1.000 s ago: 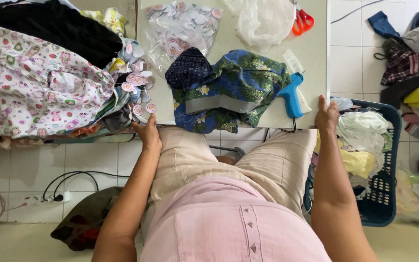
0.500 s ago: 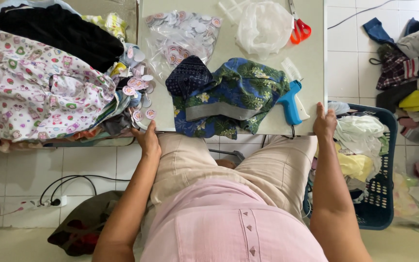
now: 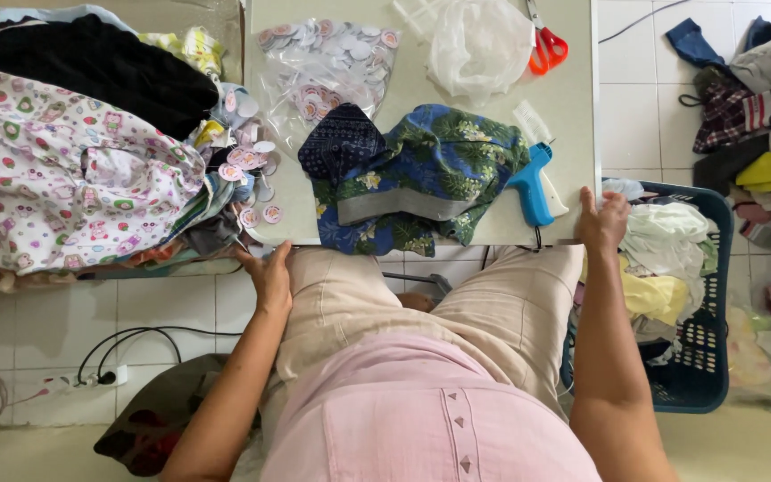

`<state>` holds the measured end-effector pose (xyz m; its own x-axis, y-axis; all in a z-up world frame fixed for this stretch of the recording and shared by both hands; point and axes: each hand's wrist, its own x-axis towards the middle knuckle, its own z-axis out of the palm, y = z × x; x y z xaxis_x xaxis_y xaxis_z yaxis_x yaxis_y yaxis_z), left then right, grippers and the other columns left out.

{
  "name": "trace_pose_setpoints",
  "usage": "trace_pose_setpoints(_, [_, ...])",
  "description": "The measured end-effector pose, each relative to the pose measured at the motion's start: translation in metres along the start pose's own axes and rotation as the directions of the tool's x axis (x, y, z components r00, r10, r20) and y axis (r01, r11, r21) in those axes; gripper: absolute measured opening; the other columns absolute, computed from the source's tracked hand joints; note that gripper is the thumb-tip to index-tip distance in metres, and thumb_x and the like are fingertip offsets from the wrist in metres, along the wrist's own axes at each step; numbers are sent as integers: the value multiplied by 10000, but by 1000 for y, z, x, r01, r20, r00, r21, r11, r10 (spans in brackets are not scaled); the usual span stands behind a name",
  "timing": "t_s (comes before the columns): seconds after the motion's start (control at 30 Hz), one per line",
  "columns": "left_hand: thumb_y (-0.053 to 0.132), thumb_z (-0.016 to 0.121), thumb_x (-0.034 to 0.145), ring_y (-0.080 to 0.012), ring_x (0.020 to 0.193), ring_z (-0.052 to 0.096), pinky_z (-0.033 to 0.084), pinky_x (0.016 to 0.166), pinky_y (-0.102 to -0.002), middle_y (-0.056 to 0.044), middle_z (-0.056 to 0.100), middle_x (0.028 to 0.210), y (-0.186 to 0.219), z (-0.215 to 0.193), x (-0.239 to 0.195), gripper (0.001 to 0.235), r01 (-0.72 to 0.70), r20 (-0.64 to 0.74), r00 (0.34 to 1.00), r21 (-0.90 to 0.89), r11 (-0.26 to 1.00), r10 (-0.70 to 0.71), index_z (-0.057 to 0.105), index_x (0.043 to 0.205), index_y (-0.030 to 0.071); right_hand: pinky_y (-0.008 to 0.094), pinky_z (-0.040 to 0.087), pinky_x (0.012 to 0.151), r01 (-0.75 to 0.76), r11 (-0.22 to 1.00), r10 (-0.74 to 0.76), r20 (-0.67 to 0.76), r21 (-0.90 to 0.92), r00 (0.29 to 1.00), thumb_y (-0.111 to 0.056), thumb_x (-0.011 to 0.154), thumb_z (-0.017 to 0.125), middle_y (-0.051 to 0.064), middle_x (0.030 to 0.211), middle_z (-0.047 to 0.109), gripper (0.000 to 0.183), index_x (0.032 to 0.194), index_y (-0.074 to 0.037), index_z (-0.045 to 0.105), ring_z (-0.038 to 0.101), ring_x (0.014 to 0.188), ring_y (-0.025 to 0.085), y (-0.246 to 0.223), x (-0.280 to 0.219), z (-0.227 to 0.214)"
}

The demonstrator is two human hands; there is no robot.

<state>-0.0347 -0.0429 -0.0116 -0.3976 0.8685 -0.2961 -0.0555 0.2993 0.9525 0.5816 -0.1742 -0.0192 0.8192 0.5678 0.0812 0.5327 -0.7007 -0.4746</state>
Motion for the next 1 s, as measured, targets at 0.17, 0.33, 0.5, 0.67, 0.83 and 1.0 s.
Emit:
trace_pose_setpoints(0.17, [39,755,909,-614,1454,212,338,1180,-624,-385,-13,1575,55,-13,-47,1021,37,114,993,10,999,-38,30,1628,59,516,446,1013,271,961,-262,-123,61,957,-309,919,868,158,1172,508,482,1210,-87,555,529,1145,433,-56,-34,-31])
trace_pose_setpoints(0.33, [68,746,912,-577,1458,249,356,1159,-620,-347,60,1578,59,-10,-46,947,2,137,990,69,998,-11,122,1624,51,509,457,953,401,906,-396,-65,137,916,-224,895,865,166,1115,503,468,1223,-42,585,550,1048,417,-96,-60,-28])
trace_pose_setpoints(0.5, [94,771,889,-564,1452,269,331,1154,-639,-329,69,1579,54,-2,-44,992,-5,192,981,154,988,-25,111,1627,44,530,431,961,389,916,-390,-10,99,921,-372,953,831,149,1135,509,454,1209,-87,588,533,1088,426,-96,-60,-20])
trace_pose_setpoints(0.67, [102,783,870,-559,1440,273,351,1157,-611,-357,91,1551,42,-2,-34,1003,-28,188,982,225,974,-15,116,1615,20,552,448,942,420,903,-423,14,96,906,-431,932,824,188,1142,529,544,1231,-53,572,534,1084,454,-99,-67,-22])
trace_pose_setpoints(0.83, [214,814,859,-525,1484,124,197,1239,-595,-322,95,1538,35,4,-32,1032,-173,174,978,388,905,113,132,1592,-38,571,474,942,422,905,-424,56,45,904,-451,812,863,200,1181,533,714,1281,-18,543,531,1112,450,-108,-75,-31])
trace_pose_setpoints(1.0, [256,838,793,-474,1489,69,84,1246,-579,-272,100,1542,22,13,-31,1044,-255,176,967,566,784,187,192,1572,-5,582,498,917,376,927,-371,147,-10,917,-428,784,853,149,1194,494,737,1330,-74,507,500,1143,408,-110,-72,-32])
